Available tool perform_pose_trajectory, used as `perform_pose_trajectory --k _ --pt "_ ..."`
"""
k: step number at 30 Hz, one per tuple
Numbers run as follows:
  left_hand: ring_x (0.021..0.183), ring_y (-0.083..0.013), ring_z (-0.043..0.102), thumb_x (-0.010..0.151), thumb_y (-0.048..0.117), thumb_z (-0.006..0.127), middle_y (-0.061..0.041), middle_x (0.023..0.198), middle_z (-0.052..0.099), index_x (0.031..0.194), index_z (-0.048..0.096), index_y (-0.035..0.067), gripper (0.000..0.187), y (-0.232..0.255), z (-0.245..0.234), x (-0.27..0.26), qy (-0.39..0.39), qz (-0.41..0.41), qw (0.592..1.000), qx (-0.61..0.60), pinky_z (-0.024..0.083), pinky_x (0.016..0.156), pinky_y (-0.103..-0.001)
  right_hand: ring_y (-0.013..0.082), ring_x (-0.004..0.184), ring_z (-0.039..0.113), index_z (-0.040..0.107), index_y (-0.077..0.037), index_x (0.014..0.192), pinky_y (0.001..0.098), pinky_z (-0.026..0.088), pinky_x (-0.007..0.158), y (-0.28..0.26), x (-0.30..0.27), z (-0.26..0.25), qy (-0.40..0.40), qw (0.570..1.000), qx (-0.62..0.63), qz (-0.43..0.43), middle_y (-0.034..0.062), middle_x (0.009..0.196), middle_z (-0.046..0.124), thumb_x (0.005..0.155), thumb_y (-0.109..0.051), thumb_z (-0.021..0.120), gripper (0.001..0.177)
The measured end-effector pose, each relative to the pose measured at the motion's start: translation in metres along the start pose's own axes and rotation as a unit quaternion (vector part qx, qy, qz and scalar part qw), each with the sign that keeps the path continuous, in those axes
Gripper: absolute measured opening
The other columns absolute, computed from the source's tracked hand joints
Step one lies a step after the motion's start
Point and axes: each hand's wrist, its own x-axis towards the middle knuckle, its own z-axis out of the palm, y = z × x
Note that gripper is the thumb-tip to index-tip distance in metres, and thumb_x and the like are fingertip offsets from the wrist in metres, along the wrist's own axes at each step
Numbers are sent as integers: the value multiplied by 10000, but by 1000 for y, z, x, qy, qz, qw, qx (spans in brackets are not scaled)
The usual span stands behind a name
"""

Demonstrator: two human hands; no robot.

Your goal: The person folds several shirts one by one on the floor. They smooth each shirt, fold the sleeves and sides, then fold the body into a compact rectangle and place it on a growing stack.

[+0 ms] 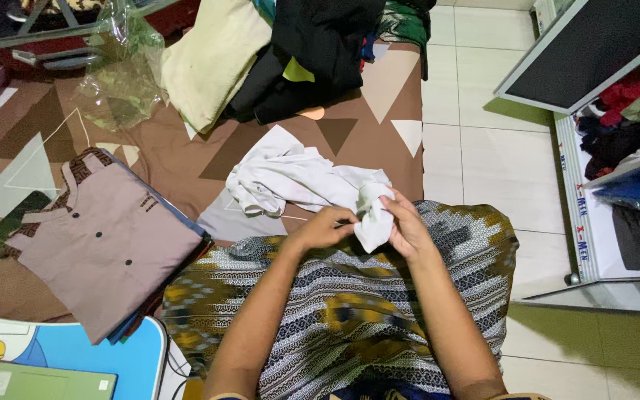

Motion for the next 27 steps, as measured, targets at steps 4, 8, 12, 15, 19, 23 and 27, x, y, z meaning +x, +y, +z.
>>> perform_pose_trajectory --k 4,8,12,15,19,23,27 --pt "958 -152 666 901 55 672 -33 1008 734 922 689 -5 66 -6 -16 -5 56 -48 980 -186 522 906 -314 275 1242 633 457 36 1447 423 522 1085 1 2 2 16 995 82 -53 188 1342 626 989 -62 629 499" --pt "978 -127 608 889 50 626 -40 1066 696 821 614 -8 90 -9 -20 -6 125 -12 940 -318 462 914 -266 289 1375 531 469 -40 1434 431 417 1228 2 3 9 18 982 119 -149 188 1423 555 976 -20 655 495" --pt "859 -95 556 917 103 590 -20 963 664 849 644 16 123 -16 -22 -8 163 -89 879 -439 423 815 -241 250 1320 570 489 -94 1391 398 487 1121 14 1 20 42 980 -104 -162 177 1416 546 858 -43 722 584" --pt "830 -104 519 984 115 601 -11 868 591 851 607 47 149 -22 -19 -12 171 -87 878 -439 401 783 -245 193 1144 640 582 -37 1295 357 556 988 30 -4 20 61 931 -329 -145 142 1249 639 857 -57 765 474" --pt "820 -91 526 981 133 588 10 853 572 839 576 71 156 -18 -21 -13 167 -98 850 -491 433 772 -240 111 902 672 690 -13 1122 263 543 797 49 -3 12 53 884 -449 -122 55 1004 729 892 -42 753 240" --pt "798 -96 552 938 137 562 6 833 583 851 578 80 105 -10 -25 -8 217 -129 817 -519 475 766 -248 64 843 658 677 -8 1048 218 539 755 53 1 -3 40 855 -482 -186 5 930 712 868 10 746 194" --pt "790 -85 527 967 120 553 16 823 546 852 562 84 121 -10 -29 -7 255 -109 799 -533 454 768 -228 71 809 582 696 -2 1050 216 490 730 41 0 -18 74 813 -525 -240 20 923 676 872 29 769 195"
